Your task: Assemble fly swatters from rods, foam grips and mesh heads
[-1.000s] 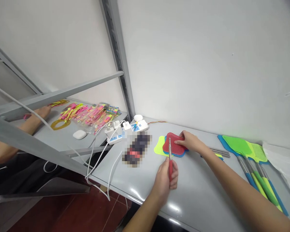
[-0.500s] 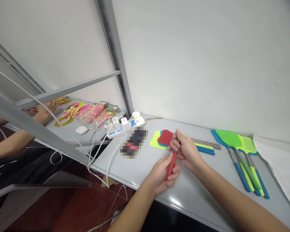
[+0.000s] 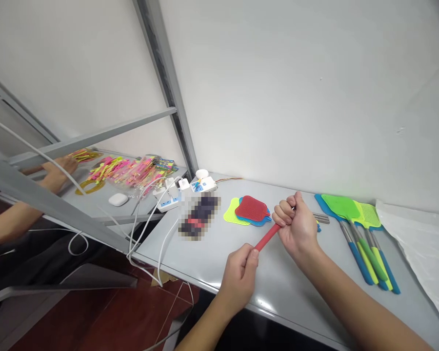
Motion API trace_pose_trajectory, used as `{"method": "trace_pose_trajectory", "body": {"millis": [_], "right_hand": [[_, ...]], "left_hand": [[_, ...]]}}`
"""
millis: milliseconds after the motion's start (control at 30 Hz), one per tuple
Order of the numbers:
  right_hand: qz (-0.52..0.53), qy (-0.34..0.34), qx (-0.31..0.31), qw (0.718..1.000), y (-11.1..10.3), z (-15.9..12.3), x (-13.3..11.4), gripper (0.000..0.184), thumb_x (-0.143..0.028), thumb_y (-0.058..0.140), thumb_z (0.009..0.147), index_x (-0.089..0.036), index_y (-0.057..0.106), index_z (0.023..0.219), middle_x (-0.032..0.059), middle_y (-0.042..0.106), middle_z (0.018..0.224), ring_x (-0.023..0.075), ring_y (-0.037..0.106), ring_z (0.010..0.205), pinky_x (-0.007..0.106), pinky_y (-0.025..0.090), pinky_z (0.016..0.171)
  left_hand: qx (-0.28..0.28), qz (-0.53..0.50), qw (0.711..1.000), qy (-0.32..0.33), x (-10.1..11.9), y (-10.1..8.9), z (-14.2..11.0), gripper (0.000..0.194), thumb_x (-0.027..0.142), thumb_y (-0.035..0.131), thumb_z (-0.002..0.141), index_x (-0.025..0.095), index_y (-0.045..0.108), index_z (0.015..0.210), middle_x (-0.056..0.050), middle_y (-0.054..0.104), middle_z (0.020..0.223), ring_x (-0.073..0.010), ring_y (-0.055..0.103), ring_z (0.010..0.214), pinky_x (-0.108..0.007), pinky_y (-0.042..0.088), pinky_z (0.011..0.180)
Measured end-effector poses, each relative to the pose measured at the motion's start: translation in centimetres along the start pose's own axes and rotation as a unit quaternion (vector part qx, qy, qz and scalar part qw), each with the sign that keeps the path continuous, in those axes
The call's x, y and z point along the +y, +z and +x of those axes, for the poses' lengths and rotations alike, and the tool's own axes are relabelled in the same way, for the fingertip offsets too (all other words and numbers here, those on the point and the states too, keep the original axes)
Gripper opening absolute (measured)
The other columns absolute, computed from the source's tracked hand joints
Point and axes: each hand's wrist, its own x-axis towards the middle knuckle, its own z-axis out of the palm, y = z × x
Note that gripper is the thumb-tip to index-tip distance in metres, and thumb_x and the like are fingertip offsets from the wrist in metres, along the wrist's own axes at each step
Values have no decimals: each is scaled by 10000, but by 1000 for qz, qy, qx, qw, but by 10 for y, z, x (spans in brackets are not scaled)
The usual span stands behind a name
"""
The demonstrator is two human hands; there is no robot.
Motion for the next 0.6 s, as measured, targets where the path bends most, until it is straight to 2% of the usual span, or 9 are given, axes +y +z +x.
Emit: {"method": "trace_pose_trajectory", "body": {"millis": [100,167,267,333,433,500,533,567,600], "right_hand": [[-4,0,8,1000,-2,2,-3,350,-360,507,921,-202,382,635,-97,202,489,68,148,412,199,200,355],[-17,-6,8,1000,-4,3,-3,373,-402,504,920,-204,376,631,-97,203,491,69,146,411,201,192,352],[-39,-7,-14,999,-3,1,7,400,-473,509,906,-207,378,636,-99,208,493,69,151,411,199,193,356],[-57,15,-49,997,-1,-3,19,403,-484,520,897,-208,382,638,-99,215,495,69,176,415,198,245,380],[-123,62,-127,982,3,-1,34,391,-511,499,898,-212,425,657,-82,297,517,82,316,449,223,370,470],[-220,68,-187,955,0,10,37,411,-579,387,917,-220,525,773,-31,471,623,121,487,571,262,437,556],[-304,56,-213,927,-4,19,36,459,-600,305,929,-225,565,885,6,557,740,147,557,680,281,461,611],[-397,33,-230,888,-9,30,35,518,-610,235,934,-227,575,1009,43,609,888,172,593,806,305,475,683],[-511,-3,-231,828,-15,42,34,538,-592,203,944,-227,558,1119,68,619,1023,189,593,925,321,470,766]], "left_hand": [[-25,4,1000,-4,5,-8,3,366,390,355,967,186,398,666,44,327,608,-106,308,567,-250,241,534],[-79,15,997,-15,12,-16,6,360,377,364,963,173,484,691,26,428,632,-115,387,610,-245,290,580],[-156,13,987,-45,23,-25,15,235,373,461,929,182,596,907,-2,583,782,-140,496,737,-254,352,678],[-143,-31,988,-55,24,-23,25,253,404,465,926,192,564,1022,0,590,785,-136,505,722,-260,369,682],[-87,-153,981,-78,15,-15,38,315,490,421,929,191,502,985,45,472,656,-96,420,553,-236,358,564],[-78,-236,961,-118,7,-14,43,340,538,441,907,199,466,906,80,370,600,-64,312,457,-210,320,481],[-78,-267,950,-139,4,-16,44,350,554,444,900,205,450,875,90,339,582,-55,271,430,-199,304,451],[-76,-289,941,-158,2,-20,44,362,567,438,898,210,435,843,94,322,565,-50,241,409,-190,286,420],[-69,-302,935,-173,0,-25,43,373,578,431,897,214,422,814,94,319,554,-50,226,395,-183,267,390]]}}
